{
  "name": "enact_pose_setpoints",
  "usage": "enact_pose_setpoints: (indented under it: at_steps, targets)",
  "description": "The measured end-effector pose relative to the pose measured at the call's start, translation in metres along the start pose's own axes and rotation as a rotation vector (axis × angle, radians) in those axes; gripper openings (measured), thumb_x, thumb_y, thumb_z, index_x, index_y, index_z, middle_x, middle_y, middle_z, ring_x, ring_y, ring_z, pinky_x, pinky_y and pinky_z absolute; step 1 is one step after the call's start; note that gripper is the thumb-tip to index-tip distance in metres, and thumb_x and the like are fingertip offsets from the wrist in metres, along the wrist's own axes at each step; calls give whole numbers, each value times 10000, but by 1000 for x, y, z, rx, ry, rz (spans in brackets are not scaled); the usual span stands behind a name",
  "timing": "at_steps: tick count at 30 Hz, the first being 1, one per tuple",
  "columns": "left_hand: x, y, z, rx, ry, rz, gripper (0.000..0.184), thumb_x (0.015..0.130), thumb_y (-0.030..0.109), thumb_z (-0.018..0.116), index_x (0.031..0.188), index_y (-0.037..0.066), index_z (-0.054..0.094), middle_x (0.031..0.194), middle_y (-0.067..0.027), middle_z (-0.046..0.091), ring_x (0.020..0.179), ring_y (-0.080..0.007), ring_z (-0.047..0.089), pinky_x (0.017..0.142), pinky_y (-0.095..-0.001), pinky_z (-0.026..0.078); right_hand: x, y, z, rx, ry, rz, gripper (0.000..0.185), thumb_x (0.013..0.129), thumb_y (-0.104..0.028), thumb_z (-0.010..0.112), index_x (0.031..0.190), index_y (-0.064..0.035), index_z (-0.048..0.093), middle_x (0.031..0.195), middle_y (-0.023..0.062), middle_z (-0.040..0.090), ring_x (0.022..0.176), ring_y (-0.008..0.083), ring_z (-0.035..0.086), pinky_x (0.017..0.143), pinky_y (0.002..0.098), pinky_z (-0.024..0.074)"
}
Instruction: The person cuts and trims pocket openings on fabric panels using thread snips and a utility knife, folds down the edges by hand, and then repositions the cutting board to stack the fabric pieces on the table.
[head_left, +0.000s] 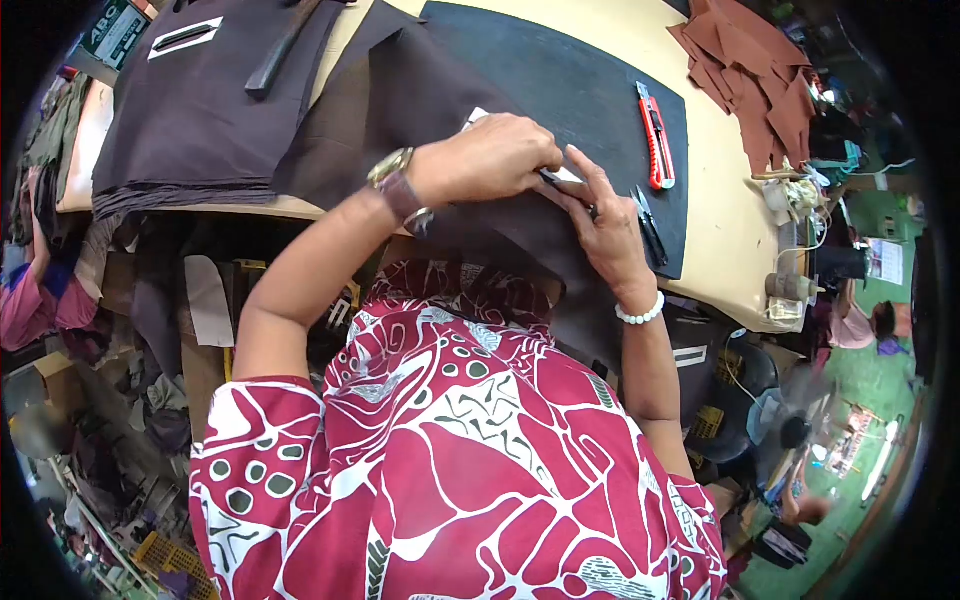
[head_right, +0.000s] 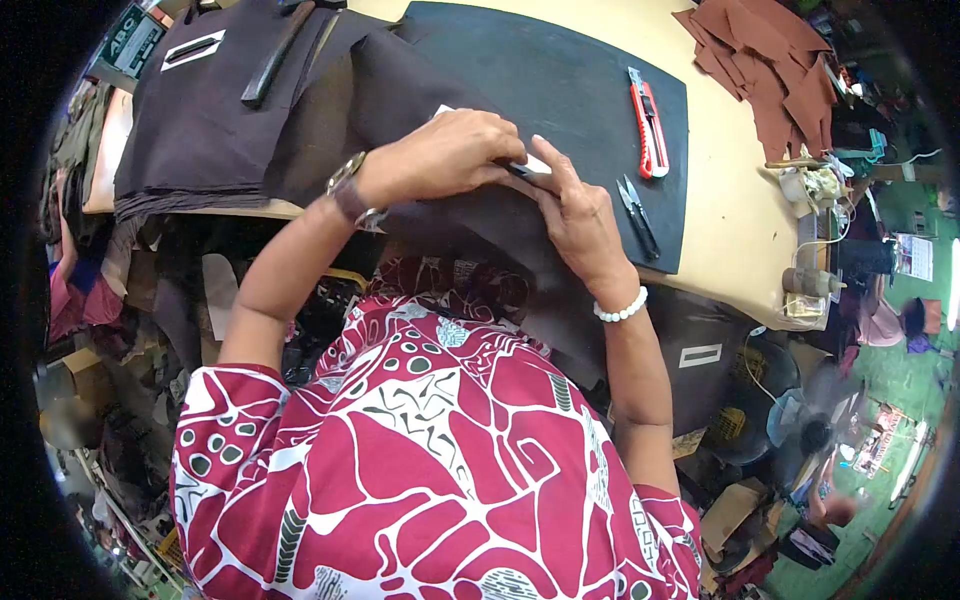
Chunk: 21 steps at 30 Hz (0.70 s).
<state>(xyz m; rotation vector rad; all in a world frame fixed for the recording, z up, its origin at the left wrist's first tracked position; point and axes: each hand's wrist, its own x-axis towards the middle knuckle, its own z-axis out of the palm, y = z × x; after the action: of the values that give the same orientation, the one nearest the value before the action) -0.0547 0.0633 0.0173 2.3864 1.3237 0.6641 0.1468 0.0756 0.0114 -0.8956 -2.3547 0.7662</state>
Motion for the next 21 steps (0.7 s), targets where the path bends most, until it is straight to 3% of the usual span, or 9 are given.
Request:
enact_pose_setpoints:
  at_steps: [1, 4, 11, 15, 18, 19, 21]
  targets:
    - [6, -5, 1, -8, -123, -47, 191, 761, 163, 665, 902, 34, 676, 882, -123, 654, 814, -282, 626, 711, -368, 479, 0, 1, 2, -5, 24, -5, 482, 789, 31, 596, 1246, -62, 475, 880, 145, 668, 805, 304, 651, 698, 368, 505]
    - [9, -18, 0, -182, -179, -43, 166, 756, 152, 667, 862, 25, 683, 832, -125, 655, 797, -282, 630, 712, -362, 478, 0, 8, 8, -37, 78, -33, 461, 775, 34, 619, 1214, -53, 507, 859, 132, 670, 800, 278, 657, 696, 350, 513]
    - [-12, -40, 5, -288, -40, 66, 179, 765, 163, 676, 899, 46, 693, 745, -83, 601, 684, -242, 569, 654, -346, 444, -8, 17, 7, -236, 129, -224, 367, 755, 29, 654, 1111, 1, 570, 834, 116, 664, 806, 242, 646, 704, 320, 514]
    - [-17, -44, 11, -302, 33, 126, 153, 774, 156, 662, 893, 68, 702, 744, -73, 560, 700, -228, 546, 651, -337, 432, -21, 28, 1, -280, 173, -385, 314, 753, 24, 664, 1059, 15, 593, 841, 123, 661, 806, 243, 645, 690, 313, 511]
    - [-18, -46, 16, -201, 89, 190, 144, 772, 139, 654, 890, 74, 704, 764, -70, 555, 727, -224, 551, 655, -333, 435, -26, 21, 1, -56, 171, -39, 313, 756, 5, 670, 1060, 12, 594, 867, 135, 657, 807, 243, 648, 687, 302, 509]
    - [-18, -46, 17, -177, 97, 206, 142, 771, 137, 652, 889, 76, 705, 766, -67, 552, 733, -223, 551, 655, -334, 437, -23, 19, 1, 28, 189, 116, 319, 758, -22, 674, 1066, 4, 593, 808, 123, 640, 756, 242, 628, 675, 308, 492]
    - [-19, -45, 17, -148, 112, 226, 140, 766, 131, 652, 886, 80, 705, 765, -62, 547, 737, -221, 549, 656, -335, 439, -11, 12, 3, -150, 197, 126, 329, 757, -35, 675, 1074, -4, 590, 774, 102, 618, 736, 239, 601, 679, 323, 476]
